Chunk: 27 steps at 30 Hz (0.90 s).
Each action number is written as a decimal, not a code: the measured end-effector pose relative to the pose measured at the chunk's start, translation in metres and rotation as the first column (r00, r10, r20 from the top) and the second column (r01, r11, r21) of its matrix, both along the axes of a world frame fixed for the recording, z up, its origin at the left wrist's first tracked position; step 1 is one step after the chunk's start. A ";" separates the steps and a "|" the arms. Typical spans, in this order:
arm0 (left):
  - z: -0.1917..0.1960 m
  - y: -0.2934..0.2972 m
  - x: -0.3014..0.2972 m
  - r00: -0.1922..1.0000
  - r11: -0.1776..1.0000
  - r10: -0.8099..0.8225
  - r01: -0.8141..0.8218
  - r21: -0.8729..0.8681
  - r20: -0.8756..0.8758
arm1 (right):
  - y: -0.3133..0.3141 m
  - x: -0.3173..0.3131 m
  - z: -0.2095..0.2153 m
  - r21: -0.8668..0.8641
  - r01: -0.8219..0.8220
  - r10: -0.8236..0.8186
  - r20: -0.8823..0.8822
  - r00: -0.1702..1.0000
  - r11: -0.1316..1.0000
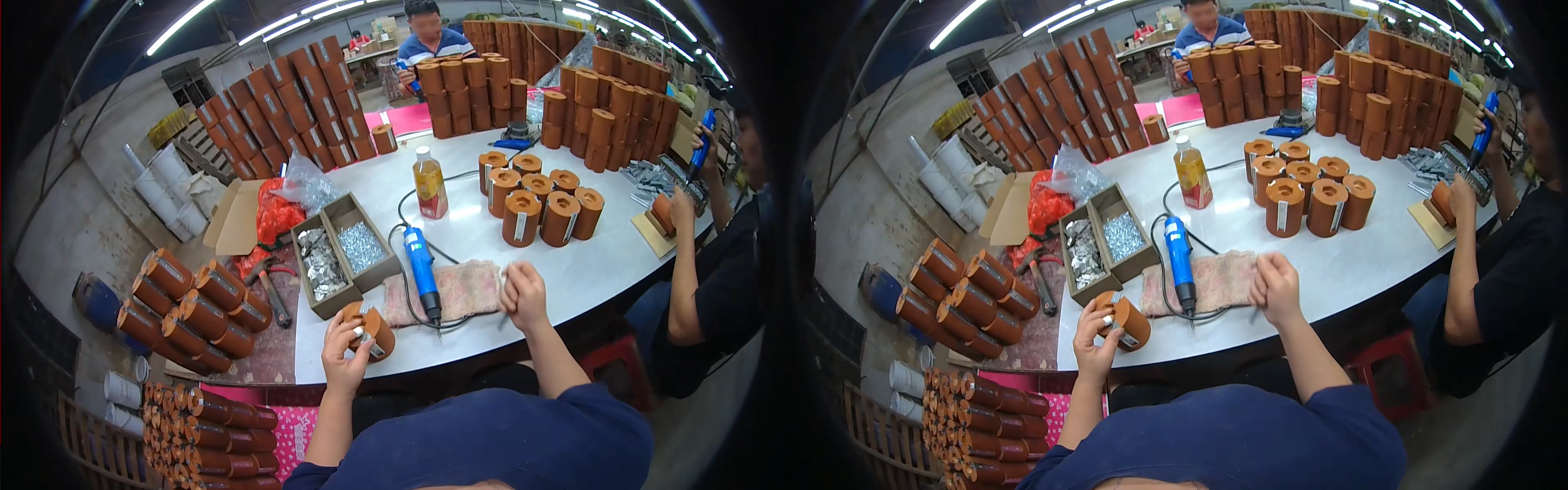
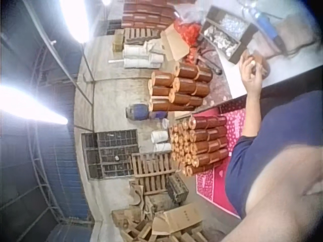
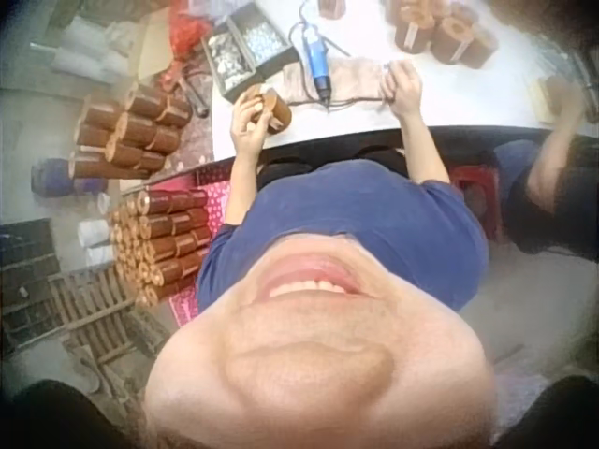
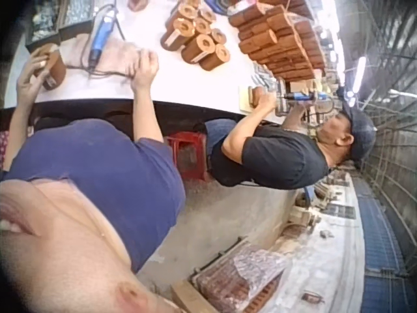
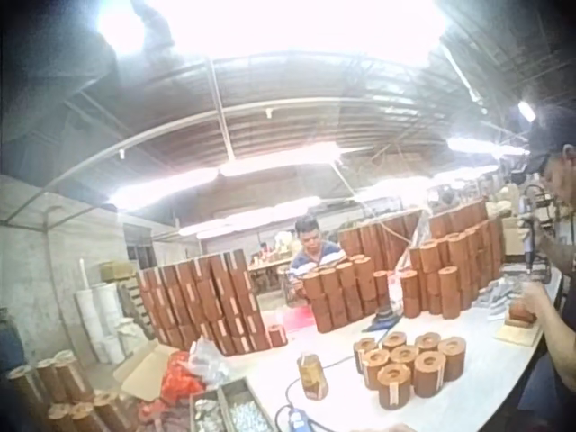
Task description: Assembling small cylindrical parts with metal plates and screws at a workbench.
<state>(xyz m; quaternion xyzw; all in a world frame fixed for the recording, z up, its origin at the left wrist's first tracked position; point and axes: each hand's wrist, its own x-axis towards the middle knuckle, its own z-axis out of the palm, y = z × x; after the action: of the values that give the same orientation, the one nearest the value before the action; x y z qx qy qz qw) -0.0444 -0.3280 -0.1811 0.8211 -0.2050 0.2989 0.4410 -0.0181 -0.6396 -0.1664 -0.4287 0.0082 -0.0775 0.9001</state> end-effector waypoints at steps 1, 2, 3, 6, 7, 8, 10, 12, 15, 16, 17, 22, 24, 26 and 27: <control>0.001 -0.001 0.001 1.000 1.000 -0.002 0.002 0.001 -0.004 | -0.011 -0.011 0.000 -0.154 -0.102 0.098 -0.034 0.995 0.983; 0.000 -0.001 0.000 1.000 1.000 -0.002 0.002 0.000 -0.010 | -0.019 -0.023 -0.006 -0.294 -0.216 0.194 -0.103 0.976 0.931; 0.001 0.000 -0.001 0.999 0.999 0.023 -0.022 0.025 -0.034 | -0.024 -0.035 -0.010 -0.406 -0.380 0.290 -0.267 0.919 0.831; 0.008 -0.004 -0.003 0.996 0.997 0.060 -0.058 0.042 -0.062 | -0.035 -0.070 -0.024 -0.467 -0.739 0.462 -0.580 0.671 0.486; 0.011 -0.009 -0.001 0.996 0.997 0.078 -0.076 0.026 -0.051 | -0.037 -0.079 -0.031 -0.485 -0.798 0.463 -0.650 0.603 0.358; 0.013 -0.015 0.002 0.992 0.992 0.116 -0.114 0.047 -0.050 | -0.043 -0.088 -0.054 -0.531 -0.800 0.408 -0.688 0.600 0.279; 0.016 -0.020 0.001 0.990 0.986 0.136 -0.132 0.097 -0.032 | -0.055 -0.098 -0.088 -0.614 -0.784 0.270 -0.742 0.614 0.095; 0.018 -0.023 0.002 0.983 0.967 0.183 -0.183 0.174 0.019 | -0.070 -0.104 -0.119 -0.691 -0.718 0.125 -0.723 0.680 -0.084; 0.013 -0.025 0.003 0.973 0.951 0.225 -0.229 0.208 0.039 | -0.083 -0.105 -0.151 -0.822 -0.568 -0.184 -0.553 0.813 -0.037; 0.013 -0.024 0.003 0.973 0.949 0.225 -0.231 0.214 0.054 | -0.085 -0.099 -0.162 -0.827 -0.562 -0.254 -0.543 0.800 -0.003; 0.011 -0.024 0.003 0.973 0.950 0.227 -0.232 0.211 0.047 | -0.087 -0.090 -0.164 -0.834 -0.551 -0.332 -0.527 0.782 0.025; 0.003 -0.026 0.006 0.970 0.960 0.233 -0.241 0.140 0.075 | -0.098 -0.043 -0.203 -0.580 -0.811 -0.206 -0.805 0.557 0.072; -0.001 -0.028 0.007 0.963 0.955 0.247 -0.260 0.142 0.104 | -0.099 -0.042 -0.212 -0.564 -0.824 -0.196 -0.816 0.544 0.061; -0.002 -0.029 0.007 0.957 0.947 0.261 -0.278 0.158 0.123 | -0.101 -0.038 -0.214 -0.559 -0.828 -0.190 -0.819 0.542 0.047; -0.002 -0.029 0.007 0.953 0.940 0.268 -0.290 0.177 0.138 | -0.099 -0.033 -0.215 -0.557 -0.830 -0.185 -0.820 0.542 0.035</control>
<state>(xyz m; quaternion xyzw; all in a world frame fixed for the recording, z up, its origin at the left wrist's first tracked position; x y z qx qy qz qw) -0.0373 -0.3568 -0.1833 0.8630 -0.1390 0.3826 0.2993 -0.0512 -0.7390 -0.3816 -0.8671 0.1967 0.3597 0.2832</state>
